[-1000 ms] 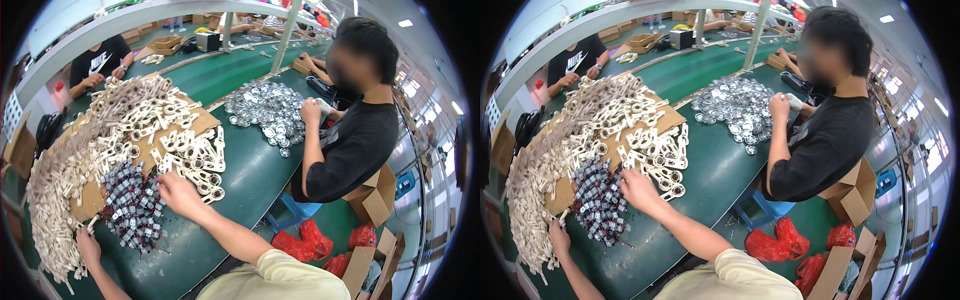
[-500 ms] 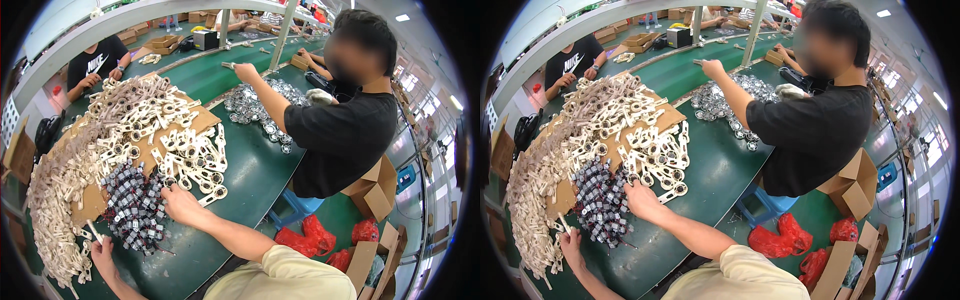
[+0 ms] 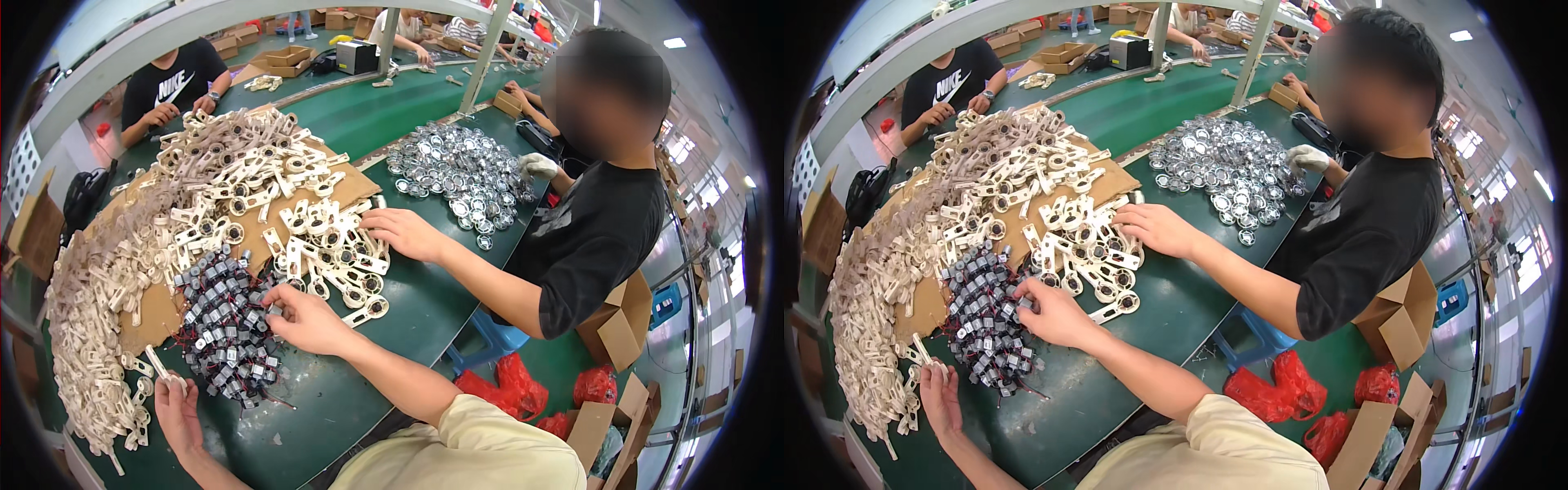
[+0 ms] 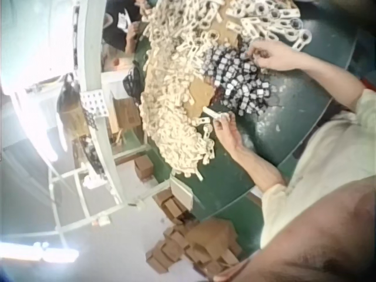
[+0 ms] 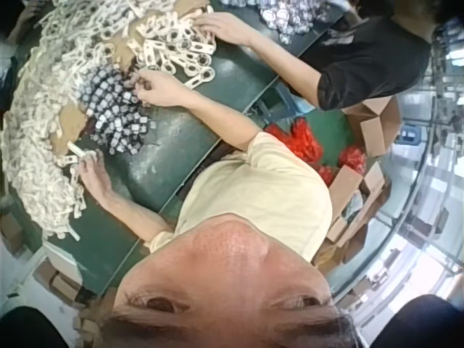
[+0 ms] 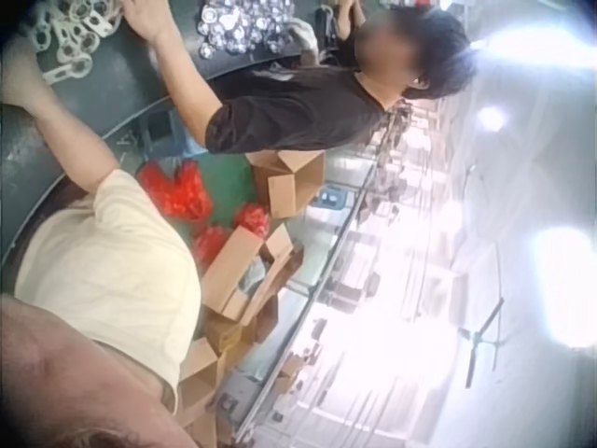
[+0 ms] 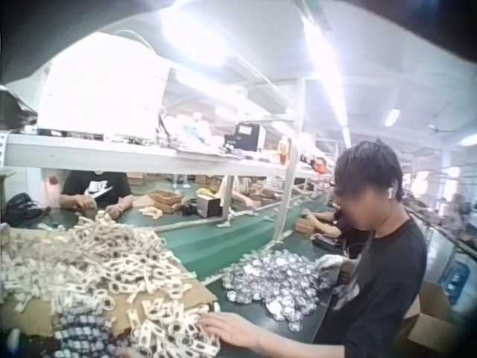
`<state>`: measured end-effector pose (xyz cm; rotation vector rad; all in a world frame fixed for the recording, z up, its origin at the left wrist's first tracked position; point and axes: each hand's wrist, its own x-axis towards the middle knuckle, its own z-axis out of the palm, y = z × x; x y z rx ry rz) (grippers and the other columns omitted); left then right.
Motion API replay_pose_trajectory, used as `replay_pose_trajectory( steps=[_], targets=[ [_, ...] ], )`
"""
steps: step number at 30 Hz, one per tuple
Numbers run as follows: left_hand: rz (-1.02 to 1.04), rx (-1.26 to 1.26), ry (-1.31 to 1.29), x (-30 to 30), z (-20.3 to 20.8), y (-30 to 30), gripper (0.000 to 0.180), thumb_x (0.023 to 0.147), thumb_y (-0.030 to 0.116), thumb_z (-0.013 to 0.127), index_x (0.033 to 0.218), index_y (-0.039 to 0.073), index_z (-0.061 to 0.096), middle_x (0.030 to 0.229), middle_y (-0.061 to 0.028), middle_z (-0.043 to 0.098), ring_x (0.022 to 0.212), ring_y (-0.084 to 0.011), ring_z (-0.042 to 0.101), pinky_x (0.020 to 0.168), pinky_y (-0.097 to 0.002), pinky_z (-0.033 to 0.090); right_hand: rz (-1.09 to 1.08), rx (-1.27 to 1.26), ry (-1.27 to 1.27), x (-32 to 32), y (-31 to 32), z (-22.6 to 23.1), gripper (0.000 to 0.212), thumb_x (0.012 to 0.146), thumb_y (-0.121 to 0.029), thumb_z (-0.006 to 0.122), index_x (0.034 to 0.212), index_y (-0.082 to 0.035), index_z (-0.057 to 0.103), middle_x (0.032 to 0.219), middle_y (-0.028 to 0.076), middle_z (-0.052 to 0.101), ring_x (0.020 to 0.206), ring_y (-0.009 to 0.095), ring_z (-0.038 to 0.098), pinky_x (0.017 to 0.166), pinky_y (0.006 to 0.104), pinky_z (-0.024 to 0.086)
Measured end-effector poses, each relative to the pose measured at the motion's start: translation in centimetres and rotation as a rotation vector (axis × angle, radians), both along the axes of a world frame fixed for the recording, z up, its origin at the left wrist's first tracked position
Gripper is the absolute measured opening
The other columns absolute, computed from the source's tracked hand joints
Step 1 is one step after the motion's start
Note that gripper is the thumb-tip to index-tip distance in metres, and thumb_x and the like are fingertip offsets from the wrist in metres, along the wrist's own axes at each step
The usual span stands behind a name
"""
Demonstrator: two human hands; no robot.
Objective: Manually assemble components on a production line by fitting white plastic housings onto small motors and electronic boards.
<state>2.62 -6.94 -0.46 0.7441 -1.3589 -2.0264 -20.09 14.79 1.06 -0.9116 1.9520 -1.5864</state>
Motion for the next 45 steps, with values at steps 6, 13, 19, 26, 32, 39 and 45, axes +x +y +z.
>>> replay_pose_trajectory(
  steps=[6,13,19,26,32,39,45],
  targets=[
    [-0.107,0.021,-0.002,-0.7,0.1,1.8,0.037,0.096,0.017,0.060,0.129,0.004,0.047,0.102,-0.0068,0.060,0.067,-0.0075,0.055,0.045,-0.0183,0.038,0.227,-0.379,-0.414,0.9,-0.6,0.1,0.024,0.095,-0.011,0.061,0.116,-0.004,0.053,0.101,0.004,0.061,0.077,0.007,0.059,0.066,0.0217,0.048],
    [-0.187,0.359,0.180,-3.2,4.7,6.4,0.053,0.100,0.018,0.052,0.144,-0.002,0.033,0.114,-0.0122,0.060,0.080,-0.0180,0.063,0.062,-0.0250,0.053,0.330,-0.005,-0.140,2.9,-0.8,0.9,0.029,0.092,-0.010,0.064,0.119,-0.004,0.057,0.100,0.003,0.066,0.069,0.004,0.057,0.062,0.0223,0.048],
    [-0.286,0.099,0.067,-2.5,2.2,6.0,0.047,0.101,0.016,0.050,0.141,-0.003,0.037,0.117,-0.0135,0.060,0.093,-0.0236,0.067,0.080,-0.0308,0.059,0.327,-0.196,-0.412,4.1,-0.8,1.1,0.027,0.090,-0.011,0.067,0.114,-0.004,0.058,0.093,0.003,0.066,0.070,0.009,0.061,0.064,0.0264,0.050],
    [-0.218,0.043,0.038,-3.1,1.8,6.2,0.030,0.101,0.017,0.051,0.124,-0.001,0.048,0.111,-0.0112,0.062,0.091,-0.0206,0.068,0.079,-0.0290,0.058,0.300,-0.179,0.107,4.3,-0.4,1.5,0.027,0.087,-0.015,0.069,0.111,-0.003,0.062,0.093,0.008,0.066,0.069,0.013,0.061,0.064,0.0293,0.050],
    [-0.143,0.052,0.063,-2.4,1.8,6.3,0.032,0.101,0.017,0.051,0.126,-0.002,0.047,0.114,-0.0120,0.062,0.097,-0.0233,0.067,0.082,-0.0312,0.057,0.244,-0.235,0.194,5.2,-1.2,0.9,0.028,0.088,-0.016,0.069,0.112,-0.004,0.064,0.101,0.012,0.067,0.081,0.024,0.067,0.072,0.0317,0.053],
    [-0.244,0.119,0.175,-3.6,1.5,6.0,0.039,0.101,0.016,0.049,0.135,-0.002,0.043,0.123,-0.0166,0.060,0.110,-0.0304,0.063,0.095,-0.0414,0.053,0.199,-0.254,-0.050,5.1,-0.8,0.8,0.029,0.087,-0.005,0.070,0.115,-0.001,0.063,0.098,0.003,0.066,0.079,0.007,0.062,0.071,0.0224,0.051],
    [-0.265,0.122,0.256,-3.5,0.6,5.8,0.037,0.100,0.017,0.052,0.133,0.001,0.045,0.121,-0.0141,0.061,0.111,-0.0266,0.062,0.096,-0.0422,0.052,0.269,-0.249,-0.187,5.4,-0.9,1.0,0.027,0.085,0.002,0.069,0.111,0.004,0.062,0.099,0.006,0.063,0.080,0.009,0.064,0.071,0.0225,0.053]
  ],
)
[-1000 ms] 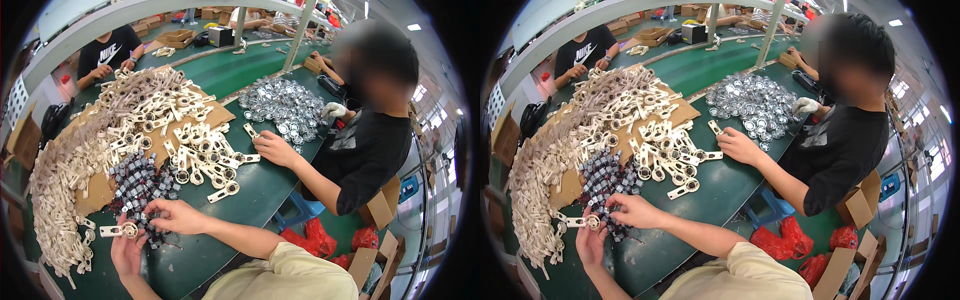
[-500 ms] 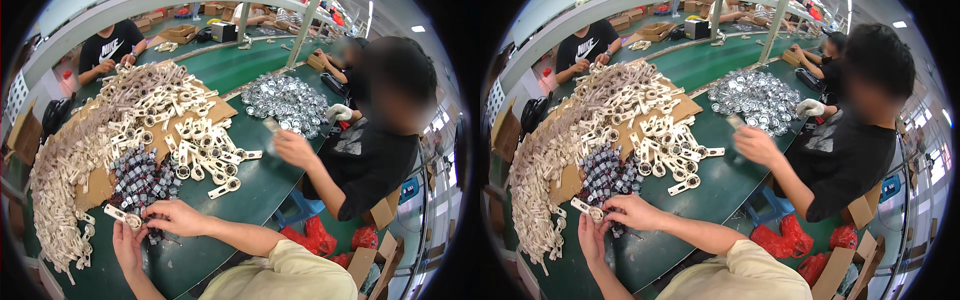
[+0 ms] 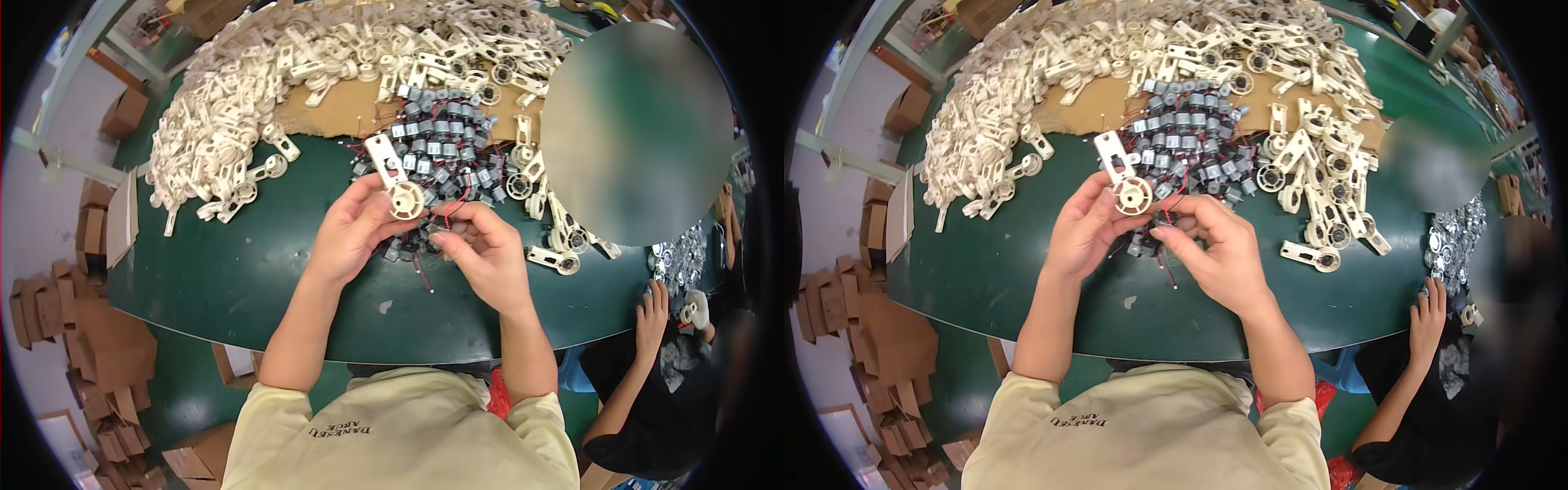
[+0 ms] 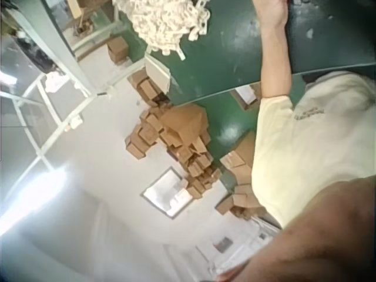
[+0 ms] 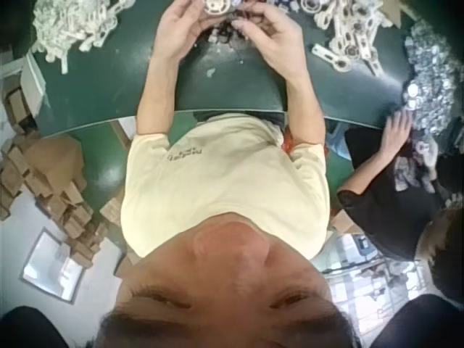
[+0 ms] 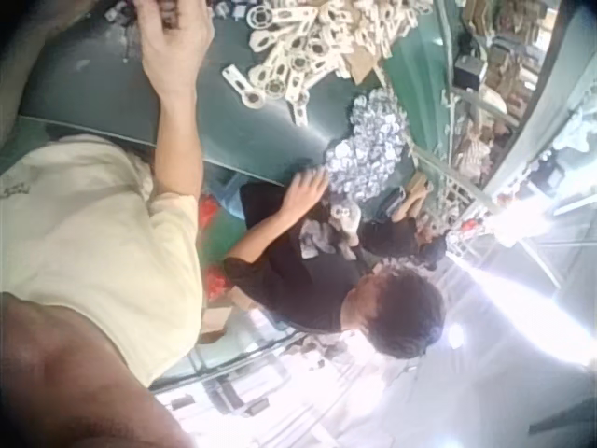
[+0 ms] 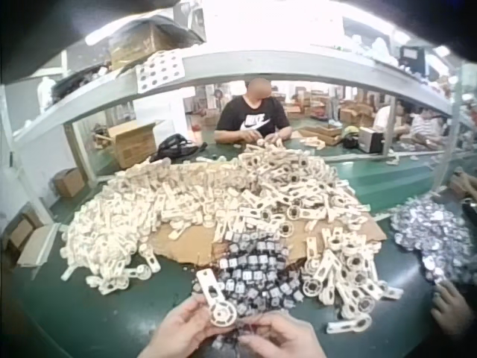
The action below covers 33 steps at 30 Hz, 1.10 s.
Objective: Manually assemble components on a production line by fitting white plastic housings onto small motors and electronic boards.
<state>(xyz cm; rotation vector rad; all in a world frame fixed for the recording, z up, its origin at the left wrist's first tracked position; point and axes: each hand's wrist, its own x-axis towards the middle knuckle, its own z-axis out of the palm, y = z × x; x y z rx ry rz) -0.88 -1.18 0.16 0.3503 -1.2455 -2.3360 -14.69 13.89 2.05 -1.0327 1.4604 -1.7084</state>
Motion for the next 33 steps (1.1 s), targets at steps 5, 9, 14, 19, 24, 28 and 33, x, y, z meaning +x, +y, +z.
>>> replay_pose_trajectory(
  steps=[5,9,14,19,24,28,33],
  targets=[
    [0.001,-0.115,-0.059,0.3,0.3,0.5,0.037,0.102,0.021,0.049,0.132,0.000,0.047,0.128,-0.0168,0.058,0.111,-0.0263,0.062,0.092,-0.0403,0.054,0.061,0.045,0.110,0.6,-0.2,0.0,0.024,0.085,0.000,0.070,0.108,0.000,0.066,0.089,0.005,0.064,0.071,0.006,0.061,0.062,0.0219,0.050],
    [-0.005,-0.115,-0.066,0.5,0.5,0.3,0.040,0.102,0.022,0.050,0.134,-0.001,0.047,0.129,-0.0167,0.057,0.110,-0.0254,0.062,0.091,-0.0391,0.053,0.199,0.105,0.070,0.9,0.1,-0.4,0.021,0.085,-0.004,0.070,0.106,-0.001,0.068,0.081,0.001,0.062,0.061,0.003,0.052,0.054,0.0206,0.042],
    [-0.051,-0.147,-0.047,0.5,0.3,0.2,0.041,0.101,0.020,0.050,0.135,-0.001,0.046,0.130,-0.0167,0.057,0.111,-0.0240,0.061,0.095,-0.0390,0.051,0.251,0.143,-0.013,1.2,0.1,-0.2,0.020,0.086,-0.003,0.069,0.105,0.000,0.067,0.080,0.000,0.063,0.061,0.002,0.050,0.054,0.0198,0.042],
    [-0.065,-0.227,-0.069,0.5,-0.2,0.1,0.041,0.101,0.019,0.052,0.136,-0.001,0.045,0.131,-0.0160,0.056,0.115,-0.0232,0.059,0.096,-0.0373,0.050,0.246,0.137,-0.010,1.1,0.0,-0.5,0.018,0.087,-0.001,0.068,0.105,0.000,0.067,0.081,0.000,0.063,0.061,0.001,0.050,0.054,0.0196,0.042],
    [-0.043,-0.242,-0.038,0.3,0.0,0.3,0.046,0.099,0.018,0.055,0.140,0.001,0.042,0.131,-0.0148,0.056,0.116,-0.0226,0.058,0.098,-0.0374,0.048,0.284,0.165,-0.136,1.1,0.1,-0.1,0.019,0.090,-0.003,0.066,0.108,0.001,0.065,0.084,0.000,0.064,0.065,0.003,0.054,0.058,0.0195,0.045],
    [-0.081,-0.333,-0.054,0.6,0.2,0.6,0.044,0.098,0.015,0.057,0.137,0.002,0.042,0.127,-0.0134,0.058,0.115,-0.0216,0.058,0.100,-0.0379,0.046,0.322,0.185,-0.261,0.6,0.4,1.0,0.018,0.092,-0.006,0.063,0.108,0.001,0.065,0.088,0.001,0.064,0.070,0.005,0.057,0.060,0.0210,0.047],
    [-0.024,-0.340,-0.055,0.3,-0.3,0.4,0.030,0.097,0.009,0.057,0.124,0.001,0.048,0.117,-0.0107,0.060,0.104,-0.0152,0.059,0.090,-0.0307,0.049,0.299,0.209,-0.348,-0.2,0.3,0.8,0.026,0.095,-0.006,0.056,0.121,-0.002,0.058,0.095,0.006,0.066,0.072,0.008,0.058,0.062,0.0227,0.048]
  ],
)
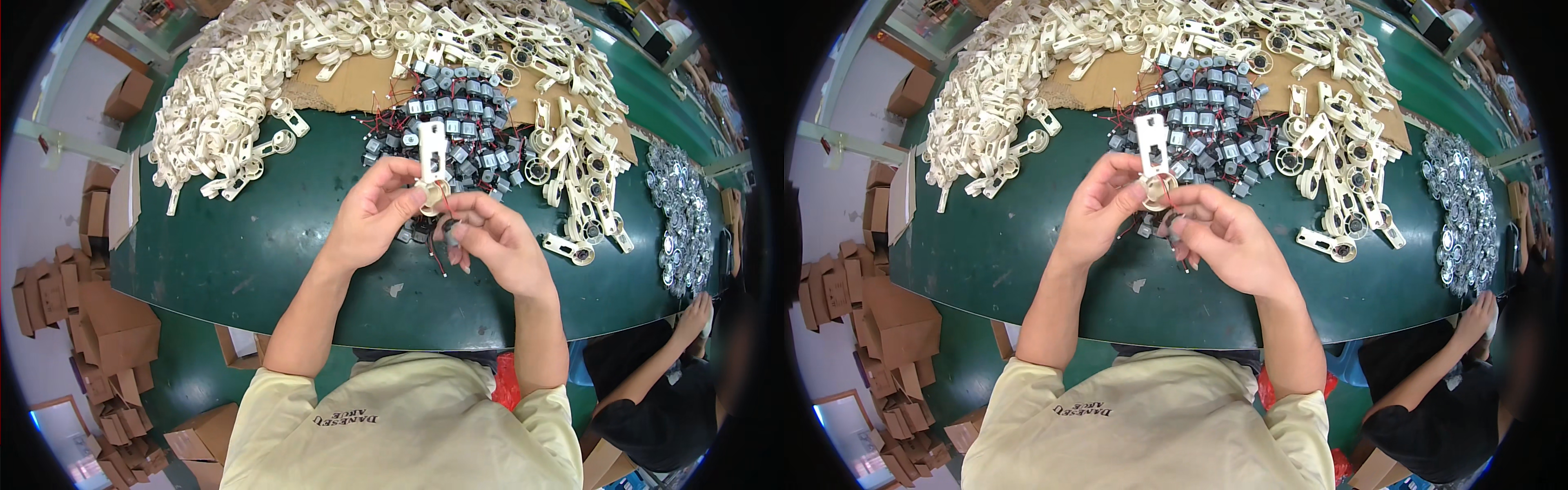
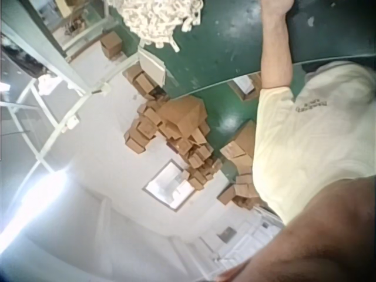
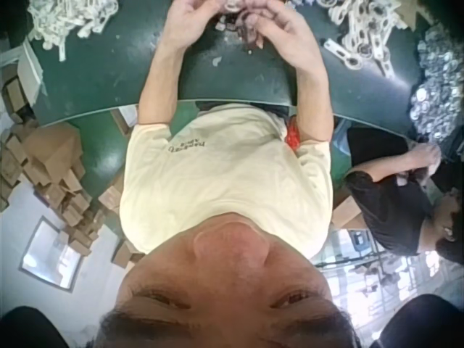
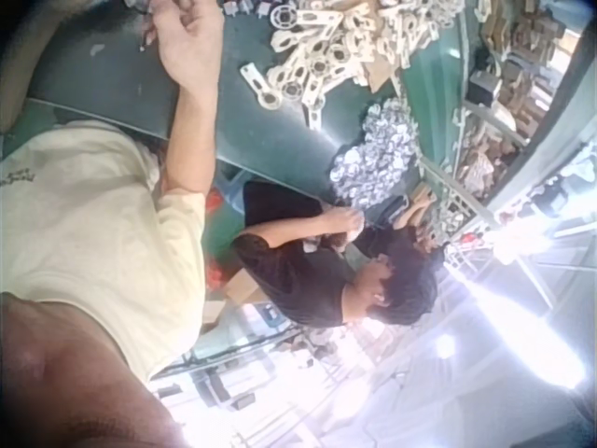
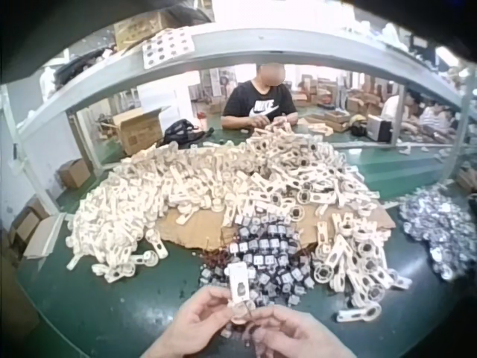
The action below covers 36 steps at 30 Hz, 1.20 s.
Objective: Manually assemble components on a production line by fitting white plastic housings onto small motors and electronic boards.
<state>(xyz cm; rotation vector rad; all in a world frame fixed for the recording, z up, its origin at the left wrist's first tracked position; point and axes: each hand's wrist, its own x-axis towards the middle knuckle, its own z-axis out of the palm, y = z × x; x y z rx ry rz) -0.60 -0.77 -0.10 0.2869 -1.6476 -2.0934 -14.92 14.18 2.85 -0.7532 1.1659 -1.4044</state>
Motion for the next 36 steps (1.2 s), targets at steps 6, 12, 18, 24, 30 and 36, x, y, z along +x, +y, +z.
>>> replay_pose_trajectory(
  steps=[6,12,18,24,30,36],
  targets=[
    [0.021,0.190,-0.034,0.1,0.5,0.1,0.021,0.099,0.011,0.055,0.117,0.001,0.049,0.109,-0.0102,0.063,0.097,-0.0172,0.063,0.084,-0.0327,0.054,-0.035,-0.182,0.002,-0.2,-0.2,-0.5,0.029,0.097,-0.005,0.053,0.126,-0.001,0.050,0.102,0.008,0.063,0.078,0.010,0.059,0.066,0.0238,0.049],
    [0.027,0.221,-0.078,-0.1,0.3,0.2,0.021,0.099,0.012,0.054,0.117,0.002,0.049,0.113,-0.0143,0.064,0.097,-0.0229,0.066,0.086,-0.0393,0.056,-0.034,-0.249,0.036,0.1,-0.1,-0.9,0.032,0.096,-0.002,0.056,0.127,-0.001,0.049,0.108,0.008,0.061,0.086,0.012,0.062,0.073,0.0249,0.050],
    [0.115,0.182,0.044,0.1,0.8,0.0,0.022,0.099,0.011,0.055,0.117,0.001,0.050,0.113,-0.0122,0.063,0.101,-0.0173,0.063,0.085,-0.0330,0.055,-0.097,-0.195,0.098,0.3,-0.3,-0.2,0.027,0.094,0.001,0.057,0.120,-0.001,0.051,0.111,0.008,0.060,0.086,0.011,0.063,0.071,0.0232,0.049],
    [0.180,-0.053,0.140,-0.3,0.5,0.7,0.022,0.097,0.005,0.055,0.117,-0.001,0.049,0.114,-0.0114,0.062,0.105,-0.0167,0.061,0.090,-0.0313,0.050,-0.186,-0.130,0.142,-0.2,-0.2,-0.9,0.025,0.092,0.002,0.061,0.115,-0.001,0.051,0.102,0.005,0.063,0.083,0.007,0.061,0.067,0.0215,0.047],
    [0.227,-0.056,0.148,-0.5,0.2,0.6,0.020,0.098,0.007,0.055,0.116,0.000,0.051,0.117,-0.0146,0.063,0.107,-0.0193,0.062,0.094,-0.0351,0.051,-0.165,-0.029,-0.071,-0.5,-0.4,0.5,0.029,0.092,0.002,0.059,0.120,0.000,0.051,0.099,0.005,0.063,0.092,0.011,0.063,0.077,0.0240,0.051],
    [0.224,-0.035,0.116,-0.6,0.0,0.8,0.021,0.098,0.007,0.053,0.117,0.000,0.049,0.116,-0.0158,0.063,0.104,-0.0210,0.064,0.090,-0.0358,0.054,-0.117,-0.071,0.112,-0.5,0.1,-0.3,0.024,0.093,0.002,0.059,0.116,0.003,0.053,0.101,0.005,0.064,0.096,0.013,0.065,0.083,0.0253,0.052]
  ],
)
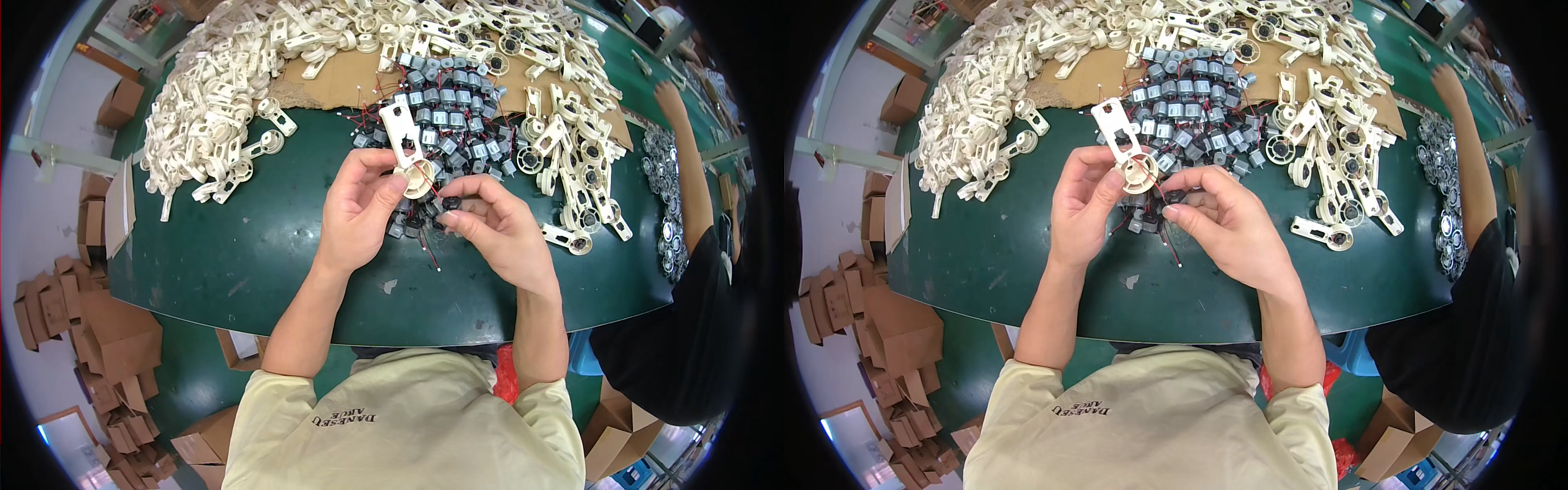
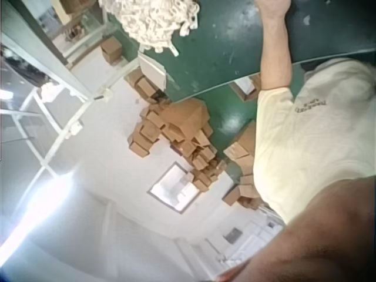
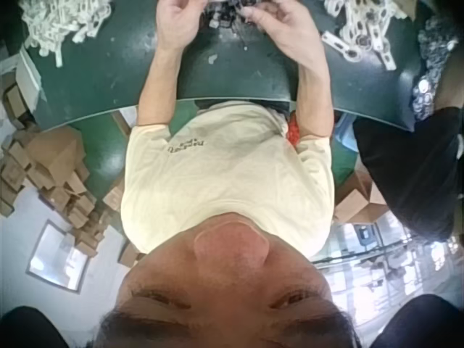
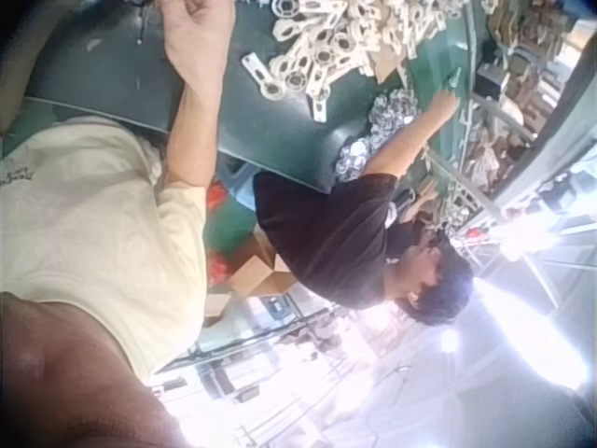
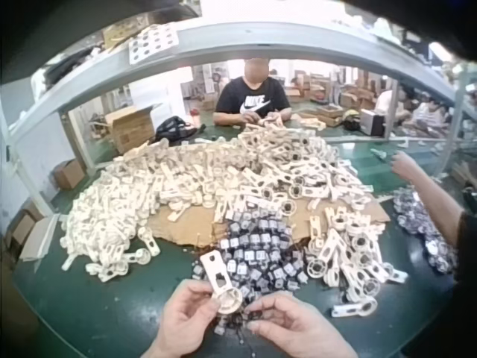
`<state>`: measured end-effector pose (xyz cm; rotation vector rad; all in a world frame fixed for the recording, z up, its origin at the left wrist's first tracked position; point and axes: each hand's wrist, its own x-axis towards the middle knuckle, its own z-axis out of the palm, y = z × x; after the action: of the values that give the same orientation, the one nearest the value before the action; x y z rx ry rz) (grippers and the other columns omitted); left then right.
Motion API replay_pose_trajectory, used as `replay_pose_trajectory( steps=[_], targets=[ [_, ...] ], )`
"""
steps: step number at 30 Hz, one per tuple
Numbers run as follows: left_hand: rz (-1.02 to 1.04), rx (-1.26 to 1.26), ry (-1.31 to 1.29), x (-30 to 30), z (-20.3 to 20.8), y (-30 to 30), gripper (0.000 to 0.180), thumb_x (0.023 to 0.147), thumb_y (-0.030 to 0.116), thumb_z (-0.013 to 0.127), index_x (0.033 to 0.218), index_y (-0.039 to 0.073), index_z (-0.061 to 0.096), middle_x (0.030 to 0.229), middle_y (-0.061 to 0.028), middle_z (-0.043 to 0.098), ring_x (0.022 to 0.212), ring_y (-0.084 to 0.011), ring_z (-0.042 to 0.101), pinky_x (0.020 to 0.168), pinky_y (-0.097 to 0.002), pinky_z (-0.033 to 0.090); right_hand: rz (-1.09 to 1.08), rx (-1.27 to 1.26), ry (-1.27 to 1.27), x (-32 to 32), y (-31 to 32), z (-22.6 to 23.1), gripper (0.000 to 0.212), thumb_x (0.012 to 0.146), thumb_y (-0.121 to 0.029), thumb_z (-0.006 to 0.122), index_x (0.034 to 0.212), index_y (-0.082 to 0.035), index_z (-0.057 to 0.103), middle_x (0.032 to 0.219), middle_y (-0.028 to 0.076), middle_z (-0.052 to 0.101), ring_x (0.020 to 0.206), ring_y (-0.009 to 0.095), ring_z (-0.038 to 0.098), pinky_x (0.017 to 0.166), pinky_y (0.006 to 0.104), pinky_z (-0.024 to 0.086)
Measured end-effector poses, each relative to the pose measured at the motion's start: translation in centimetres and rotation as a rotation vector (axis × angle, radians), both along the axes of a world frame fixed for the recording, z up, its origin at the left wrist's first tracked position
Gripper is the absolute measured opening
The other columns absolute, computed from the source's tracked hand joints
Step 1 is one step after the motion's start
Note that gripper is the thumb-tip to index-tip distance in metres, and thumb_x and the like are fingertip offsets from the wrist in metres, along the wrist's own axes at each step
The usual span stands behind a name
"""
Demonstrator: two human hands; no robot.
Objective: Manually assemble components on a production line by fitting white plastic housings onto small motors and electronic boards.
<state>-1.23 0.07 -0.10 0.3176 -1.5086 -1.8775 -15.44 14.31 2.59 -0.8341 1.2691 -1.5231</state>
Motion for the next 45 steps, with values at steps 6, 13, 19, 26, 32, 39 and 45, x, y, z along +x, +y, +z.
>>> replay_pose_trajectory(
  steps=[6,13,19,26,32,39,45],
  targets=[
    [-0.002,0.020,-0.040,0.1,-0.2,-0.1,0.021,0.100,0.011,0.051,0.118,-0.001,0.049,0.117,-0.0167,0.063,0.102,-0.0227,0.065,0.088,-0.0380,0.056,-0.019,-0.045,0.379,0.6,-0.1,-0.3,0.027,0.085,0.003,0.068,0.110,-0.001,0.058,0.103,0.005,0.066,0.082,0.010,0.062,0.073,0.0231,0.052],
    [-0.185,0.421,-0.073,0.1,0.2,-0.5,0.021,0.099,0.012,0.053,0.116,0.000,0.050,0.112,-0.0138,0.064,0.099,-0.0231,0.066,0.087,-0.0407,0.057,-0.188,-0.211,0.497,1.2,-0.3,0.6,0.035,0.081,0.004,0.071,0.114,-0.004,0.067,0.103,0.008,0.066,0.083,0.014,0.063,0.071,0.0263,0.054],
    [-0.291,0.515,-0.080,0.2,0.3,-0.7,0.029,0.099,0.014,0.054,0.124,0.001,0.048,0.114,-0.0144,0.063,0.102,-0.0233,0.065,0.088,-0.0408,0.057,-0.225,-0.283,0.741,0.7,-0.3,0.5,0.033,0.079,0.004,0.071,0.111,-0.005,0.070,0.101,0.010,0.065,0.084,0.018,0.065,0.068,0.0286,0.054],
    [-0.359,0.453,-0.083,0.2,-0.2,0.0,0.059,0.096,0.015,0.059,0.146,0.006,0.029,0.125,-0.0178,0.059,0.110,-0.0270,0.063,0.092,-0.0453,0.054,-0.289,-0.317,0.927,1.1,-0.7,0.2,0.032,0.076,0.005,0.073,0.106,-0.005,0.070,0.099,0.010,0.065,0.080,0.019,0.065,0.065,0.0278,0.053],
    [-0.391,0.472,-0.042,0.1,0.0,-0.1,0.064,0.094,0.015,0.062,0.147,0.005,0.026,0.126,-0.0181,0.059,0.110,-0.0263,0.063,0.093,-0.0442,0.054,-0.317,-0.264,0.831,1.2,-0.5,0.3,0.034,0.074,0.006,0.074,0.105,-0.006,0.068,0.100,0.010,0.064,0.079,0.019,0.064,0.062,0.0292,0.052],
    [-0.368,0.492,-0.056,0.3,-0.1,-0.1,0.045,0.095,0.012,0.061,0.133,0.001,0.040,0.121,-0.0156,0.061,0.107,-0.0234,0.064,0.091,-0.0401,0.055,-0.335,-0.285,0.978,1.1,-0.8,0.2,0.032,0.073,0.002,0.077,0.103,-0.006,0.068,0.098,0.010,0.063,0.080,0.020,0.063,0.063,0.0289,0.052],
    [-0.346,0.455,-0.058,0.3,0.0,-0.1,0.031,0.095,0.010,0.061,0.121,-0.002,0.049,0.113,-0.0108,0.064,0.100,-0.0174,0.064,0.089,-0.0332,0.054,-0.385,-0.239,0.959,1.3,-0.8,0.1,0.033,0.072,0.001,0.078,0.103,-0.006,0.068,0.095,0.009,0.062,0.078,0.022,0.062,0.065,0.0300,0.051]
  ],
)
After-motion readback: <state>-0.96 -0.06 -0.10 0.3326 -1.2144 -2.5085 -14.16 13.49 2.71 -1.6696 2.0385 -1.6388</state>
